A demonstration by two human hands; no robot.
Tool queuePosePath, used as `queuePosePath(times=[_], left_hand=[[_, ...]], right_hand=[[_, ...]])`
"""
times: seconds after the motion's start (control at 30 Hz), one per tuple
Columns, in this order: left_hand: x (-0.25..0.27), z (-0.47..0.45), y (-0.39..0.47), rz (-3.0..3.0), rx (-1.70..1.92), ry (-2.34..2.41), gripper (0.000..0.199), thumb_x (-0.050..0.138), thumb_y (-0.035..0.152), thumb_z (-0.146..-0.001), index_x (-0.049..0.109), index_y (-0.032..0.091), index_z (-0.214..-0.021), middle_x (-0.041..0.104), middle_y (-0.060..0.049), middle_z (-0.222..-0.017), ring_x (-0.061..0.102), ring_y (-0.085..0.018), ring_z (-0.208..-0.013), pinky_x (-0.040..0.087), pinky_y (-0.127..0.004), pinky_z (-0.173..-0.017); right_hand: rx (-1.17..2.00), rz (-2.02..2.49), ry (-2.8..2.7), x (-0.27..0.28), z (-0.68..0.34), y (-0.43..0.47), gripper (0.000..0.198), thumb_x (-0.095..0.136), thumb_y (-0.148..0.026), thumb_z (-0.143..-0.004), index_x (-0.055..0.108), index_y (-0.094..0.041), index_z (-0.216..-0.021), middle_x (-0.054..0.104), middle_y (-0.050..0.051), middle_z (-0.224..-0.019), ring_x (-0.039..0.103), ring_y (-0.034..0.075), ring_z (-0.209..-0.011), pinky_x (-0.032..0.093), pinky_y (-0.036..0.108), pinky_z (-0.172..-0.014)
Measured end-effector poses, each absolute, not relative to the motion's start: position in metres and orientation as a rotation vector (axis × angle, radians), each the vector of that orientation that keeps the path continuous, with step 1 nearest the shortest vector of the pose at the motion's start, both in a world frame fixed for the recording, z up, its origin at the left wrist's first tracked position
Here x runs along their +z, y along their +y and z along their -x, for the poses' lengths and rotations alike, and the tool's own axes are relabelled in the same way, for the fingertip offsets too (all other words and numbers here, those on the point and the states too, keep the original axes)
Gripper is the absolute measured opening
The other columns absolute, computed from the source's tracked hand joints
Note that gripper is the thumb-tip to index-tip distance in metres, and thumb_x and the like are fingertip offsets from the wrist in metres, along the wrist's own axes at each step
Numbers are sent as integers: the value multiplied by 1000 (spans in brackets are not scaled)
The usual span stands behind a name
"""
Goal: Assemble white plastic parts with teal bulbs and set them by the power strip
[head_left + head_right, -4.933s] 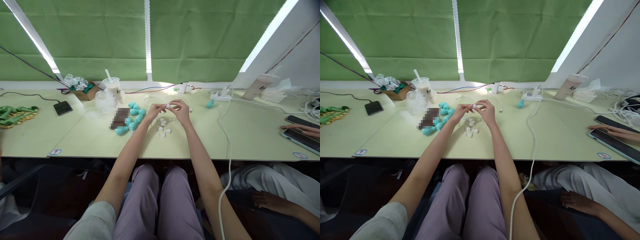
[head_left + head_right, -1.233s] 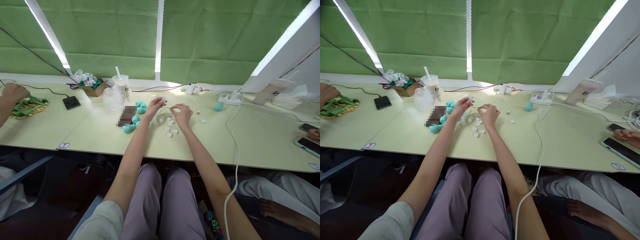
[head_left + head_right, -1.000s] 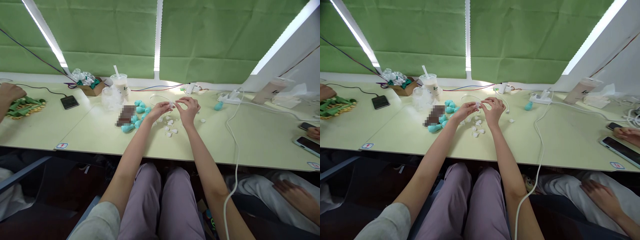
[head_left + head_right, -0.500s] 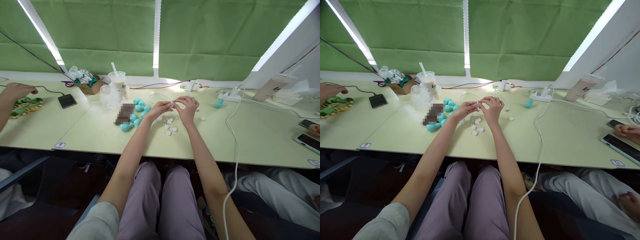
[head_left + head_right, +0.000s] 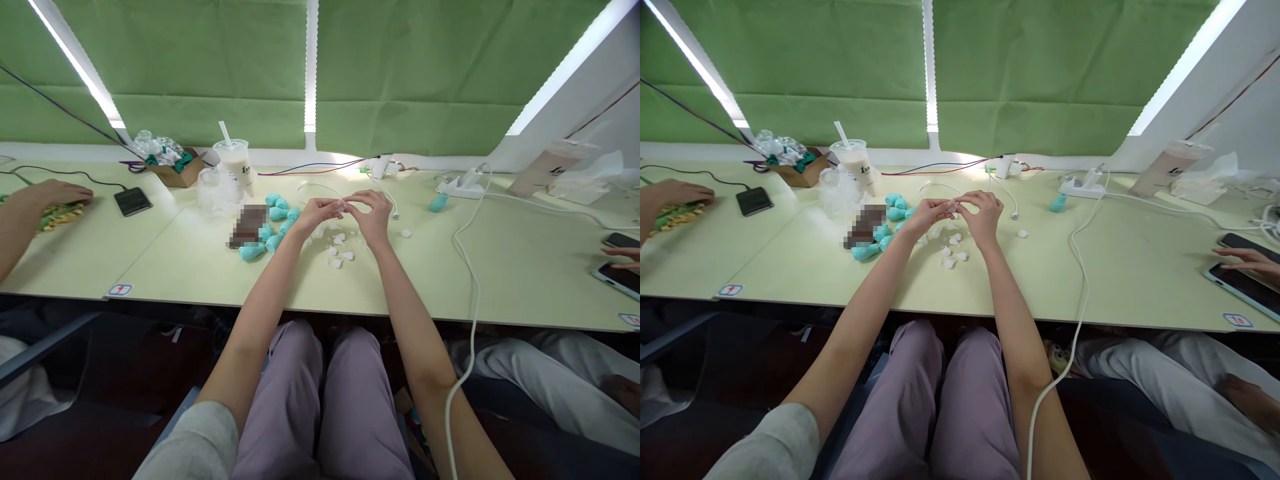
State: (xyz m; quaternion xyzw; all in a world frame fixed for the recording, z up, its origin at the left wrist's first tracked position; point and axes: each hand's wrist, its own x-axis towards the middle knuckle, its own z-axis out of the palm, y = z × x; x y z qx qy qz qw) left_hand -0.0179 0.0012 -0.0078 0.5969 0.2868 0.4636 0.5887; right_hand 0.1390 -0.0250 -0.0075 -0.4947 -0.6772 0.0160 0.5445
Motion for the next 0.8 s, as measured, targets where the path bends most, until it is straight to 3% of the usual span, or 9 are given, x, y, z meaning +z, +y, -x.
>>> queuePosePath(times=[0.13,0.3,0.43,0.67,0.8], left_hand=[[-7,18,1,-1384,1091,646,36,74,44,-70,74,13,-88,72,-8,-90,62,-10,-72,47,-31,-86],[-6,17,0,-1385,1103,626,38,73,43,-71,74,13,-94,72,-9,-91,62,-11,-73,47,-31,-86],[-7,15,1,-1403,1105,621,38,74,44,-69,74,13,-91,71,-7,-88,63,-11,-71,47,-32,-86],[-11,10,4,-1487,1166,636,40,73,46,-68,74,12,-88,70,-6,-83,62,-11,-68,50,-34,-82],[-15,4,5,-1602,1211,684,46,69,53,-70,74,11,-89,68,-4,-76,61,-10,-60,53,-31,-71]], right_hand=[[184,1053,-1579,-6,-141,-25,16,67,-38,-78,74,-26,-86,69,4,-95,59,22,-97,41,39,-94],[589,978,-1378,-9,-140,-22,37,66,-48,-75,71,-26,-105,67,5,-114,62,21,-100,46,39,-93],[932,901,-1276,-14,-135,-20,49,73,-52,-66,71,-22,-105,70,5,-109,62,24,-105,48,39,-95],[1070,818,-1155,-20,-133,-18,52,78,-51,-59,73,-22,-102,71,4,-107,62,24,-108,47,40,-100],[1066,802,-1109,-26,-132,-13,49,79,-51,-57,74,-21,-96,72,3,-103,64,22,-104,47,39,-100]])
